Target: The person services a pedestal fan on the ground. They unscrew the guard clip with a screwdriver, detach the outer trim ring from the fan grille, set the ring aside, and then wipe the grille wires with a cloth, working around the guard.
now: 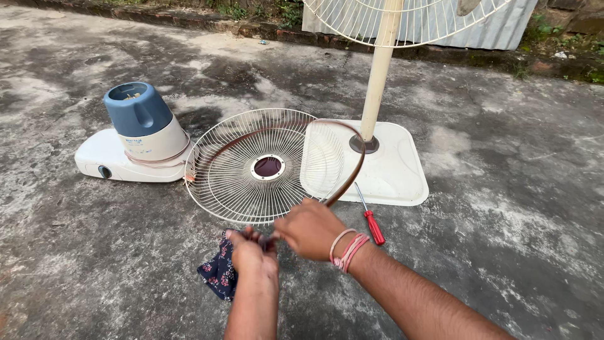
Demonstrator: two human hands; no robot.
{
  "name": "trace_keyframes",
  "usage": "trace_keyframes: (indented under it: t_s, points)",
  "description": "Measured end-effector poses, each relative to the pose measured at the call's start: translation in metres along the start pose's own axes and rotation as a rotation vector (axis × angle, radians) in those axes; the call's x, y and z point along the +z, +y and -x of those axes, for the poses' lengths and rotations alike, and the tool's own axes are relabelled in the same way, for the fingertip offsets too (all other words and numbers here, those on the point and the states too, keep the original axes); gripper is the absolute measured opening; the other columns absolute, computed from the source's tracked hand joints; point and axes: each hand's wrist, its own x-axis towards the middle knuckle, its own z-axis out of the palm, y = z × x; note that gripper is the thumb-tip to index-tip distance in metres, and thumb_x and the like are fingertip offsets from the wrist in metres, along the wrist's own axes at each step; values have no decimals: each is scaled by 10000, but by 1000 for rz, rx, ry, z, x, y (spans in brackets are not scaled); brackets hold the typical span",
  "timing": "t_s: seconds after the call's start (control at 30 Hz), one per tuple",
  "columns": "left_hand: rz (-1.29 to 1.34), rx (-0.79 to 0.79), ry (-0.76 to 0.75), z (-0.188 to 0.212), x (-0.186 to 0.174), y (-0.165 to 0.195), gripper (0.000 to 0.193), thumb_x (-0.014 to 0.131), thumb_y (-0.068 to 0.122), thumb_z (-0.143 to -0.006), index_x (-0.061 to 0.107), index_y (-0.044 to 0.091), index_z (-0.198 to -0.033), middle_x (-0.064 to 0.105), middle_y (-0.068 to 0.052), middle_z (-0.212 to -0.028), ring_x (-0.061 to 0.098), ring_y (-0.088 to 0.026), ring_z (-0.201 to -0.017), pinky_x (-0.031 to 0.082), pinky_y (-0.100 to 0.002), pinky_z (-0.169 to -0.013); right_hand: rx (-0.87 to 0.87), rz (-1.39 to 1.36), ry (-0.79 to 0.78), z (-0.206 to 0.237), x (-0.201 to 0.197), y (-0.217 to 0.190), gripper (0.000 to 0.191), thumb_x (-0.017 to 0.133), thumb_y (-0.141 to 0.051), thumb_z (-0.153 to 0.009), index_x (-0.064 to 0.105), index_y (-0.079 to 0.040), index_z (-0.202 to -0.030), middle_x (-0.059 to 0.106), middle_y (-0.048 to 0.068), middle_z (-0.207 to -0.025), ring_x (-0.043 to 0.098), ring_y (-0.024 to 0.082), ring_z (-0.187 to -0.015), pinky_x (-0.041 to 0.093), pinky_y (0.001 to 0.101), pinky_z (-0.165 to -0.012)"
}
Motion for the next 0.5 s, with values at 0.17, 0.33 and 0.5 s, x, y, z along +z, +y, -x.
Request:
trace_keyframes:
  t_s: [0.17,0.33,0.5]
  points:
    - [-166,-136,-146,13,33,5,489,576,576,-989,567,105,-861,544,-16,-774,518,-150,-699,482,-313,-685,224,-100,274,-3,-14,15,203,581,-283,-972,686,-135,-882,709,70,-749,680,291,-803,446,472,-803]
    - [-134,-237,-267,27,48,9,431,693,516,-931,616,94,-882,580,-6,-794,560,-141,-735,503,-297,-696,324,-169,326,-6,-27,21,199,591,-307,-967,693,-136,-960,731,86,-778,695,307,-802,451,466,-793]
    - [-142,-268,-343,35,48,23,409,731,474,-897,666,71,-871,592,-15,-786,562,-145,-728,489,-294,-667,369,-225,309,-7,-39,15,226,639,-334,-941,715,-126,-896,736,90,-771,694,305,-784,452,443,-808]
